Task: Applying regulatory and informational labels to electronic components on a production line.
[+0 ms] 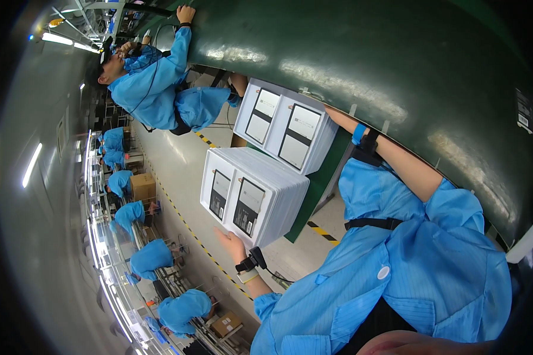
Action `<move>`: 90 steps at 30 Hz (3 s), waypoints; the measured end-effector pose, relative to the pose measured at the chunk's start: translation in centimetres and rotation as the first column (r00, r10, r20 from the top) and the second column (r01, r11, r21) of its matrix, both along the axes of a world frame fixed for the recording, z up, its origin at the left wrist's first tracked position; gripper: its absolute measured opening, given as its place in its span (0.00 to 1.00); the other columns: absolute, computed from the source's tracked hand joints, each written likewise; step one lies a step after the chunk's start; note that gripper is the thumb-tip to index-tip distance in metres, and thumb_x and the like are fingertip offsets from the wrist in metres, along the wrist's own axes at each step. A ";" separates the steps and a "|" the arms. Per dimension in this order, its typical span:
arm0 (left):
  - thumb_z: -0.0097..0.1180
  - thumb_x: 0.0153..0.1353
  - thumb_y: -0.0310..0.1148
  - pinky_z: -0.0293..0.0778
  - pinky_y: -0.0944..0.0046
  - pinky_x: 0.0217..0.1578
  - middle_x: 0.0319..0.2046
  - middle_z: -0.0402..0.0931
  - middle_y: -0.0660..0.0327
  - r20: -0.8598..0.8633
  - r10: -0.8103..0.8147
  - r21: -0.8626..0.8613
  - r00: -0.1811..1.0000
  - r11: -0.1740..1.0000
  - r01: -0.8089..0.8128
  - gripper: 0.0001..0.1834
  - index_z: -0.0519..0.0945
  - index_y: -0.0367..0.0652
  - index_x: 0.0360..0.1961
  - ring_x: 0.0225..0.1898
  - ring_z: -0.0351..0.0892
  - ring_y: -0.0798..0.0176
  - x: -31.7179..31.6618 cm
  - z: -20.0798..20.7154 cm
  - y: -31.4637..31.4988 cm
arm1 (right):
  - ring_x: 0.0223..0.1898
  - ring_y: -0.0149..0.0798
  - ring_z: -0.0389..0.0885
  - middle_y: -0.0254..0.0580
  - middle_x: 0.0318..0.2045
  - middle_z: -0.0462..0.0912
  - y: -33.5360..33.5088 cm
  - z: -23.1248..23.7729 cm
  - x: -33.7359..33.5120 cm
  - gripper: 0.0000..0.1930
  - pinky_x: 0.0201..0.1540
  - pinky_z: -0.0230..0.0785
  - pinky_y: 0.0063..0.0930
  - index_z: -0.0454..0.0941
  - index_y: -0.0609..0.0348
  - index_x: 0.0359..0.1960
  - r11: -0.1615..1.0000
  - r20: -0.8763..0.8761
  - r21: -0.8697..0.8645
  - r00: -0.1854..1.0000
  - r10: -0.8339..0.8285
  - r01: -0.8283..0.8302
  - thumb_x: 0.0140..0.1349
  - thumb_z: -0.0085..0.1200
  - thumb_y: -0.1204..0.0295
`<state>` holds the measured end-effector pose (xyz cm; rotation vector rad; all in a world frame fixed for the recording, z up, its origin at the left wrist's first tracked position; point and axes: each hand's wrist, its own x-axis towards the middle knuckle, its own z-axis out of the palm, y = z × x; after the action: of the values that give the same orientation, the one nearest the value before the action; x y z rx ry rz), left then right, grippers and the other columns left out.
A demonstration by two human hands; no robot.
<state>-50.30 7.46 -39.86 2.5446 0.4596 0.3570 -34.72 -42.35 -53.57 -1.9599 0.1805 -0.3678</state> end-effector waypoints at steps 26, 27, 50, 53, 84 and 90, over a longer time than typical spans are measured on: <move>0.56 0.68 0.34 0.69 0.60 0.42 0.32 0.75 0.63 -0.317 -0.189 -0.874 0.929 0.438 -0.209 0.08 0.76 0.42 0.41 0.34 0.73 0.63 14.9 -2.8 -22.8 | 0.49 0.42 0.82 0.47 0.48 0.84 -2.1 -0.4 -1.5 0.13 0.53 0.75 0.39 0.81 0.59 0.54 0.798 -0.047 0.599 0.993 0.108 -0.059 0.74 0.53 0.67; 0.56 0.68 0.34 0.69 0.60 0.42 0.32 0.75 0.63 -0.317 -0.195 -0.875 0.928 0.437 -0.207 0.08 0.76 0.42 0.41 0.34 0.73 0.63 15.0 -3.1 -22.8 | 0.49 0.42 0.82 0.46 0.48 0.84 -2.0 -0.4 -1.4 0.13 0.53 0.75 0.39 0.81 0.59 0.54 0.784 -0.049 0.618 0.993 0.112 -0.058 0.75 0.53 0.66; 0.43 0.57 0.18 0.71 0.55 0.60 0.51 0.80 0.49 -0.031 -0.186 -0.946 0.982 0.321 0.031 0.22 0.75 0.27 0.53 0.53 0.79 0.52 5.5 4.0 -14.1 | 0.51 0.27 0.81 0.39 0.59 0.81 0.6 12.4 -8.6 0.31 0.45 0.82 0.22 0.62 0.62 0.76 0.485 0.195 0.766 0.871 0.451 -0.422 0.75 0.57 0.68; 0.42 0.59 0.18 0.74 0.55 0.60 0.52 0.80 0.49 0.036 -0.176 -0.913 0.984 0.394 0.104 0.23 0.73 0.28 0.56 0.54 0.80 0.53 5.3 7.5 -18.4 | 0.53 0.29 0.81 0.41 0.60 0.80 -0.4 13.7 -10.7 0.33 0.49 0.82 0.26 0.60 0.64 0.77 0.476 0.288 0.736 0.859 0.423 -0.481 0.73 0.58 0.72; 0.65 0.63 0.48 0.78 0.48 0.31 0.21 0.82 0.58 -0.476 -0.851 0.119 -0.221 -0.311 0.943 0.18 0.80 0.43 0.34 0.27 0.85 0.46 10.5 9.8 -60.1 | 0.25 0.46 0.86 0.48 0.24 0.85 -21.9 26.5 -43.9 0.18 0.31 0.77 0.35 0.83 0.60 0.52 0.801 -0.182 -0.258 0.787 -0.590 0.541 0.67 0.64 0.62; 0.63 0.66 0.46 0.79 0.51 0.31 0.22 0.82 0.58 -0.453 -0.819 0.225 -0.353 -0.488 0.843 0.16 0.82 0.43 0.33 0.27 0.85 0.49 10.3 15.1 -63.8 | 0.44 0.31 0.85 0.41 0.42 0.87 -32.1 33.6 -43.3 0.12 0.48 0.74 0.24 0.84 0.64 0.50 0.349 0.650 0.046 0.237 -0.722 0.936 0.69 0.61 0.72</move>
<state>-39.97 -56.30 -24.76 2.1686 -2.2600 -0.4010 -78.06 -74.44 -19.93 -1.7886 0.8823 -1.8664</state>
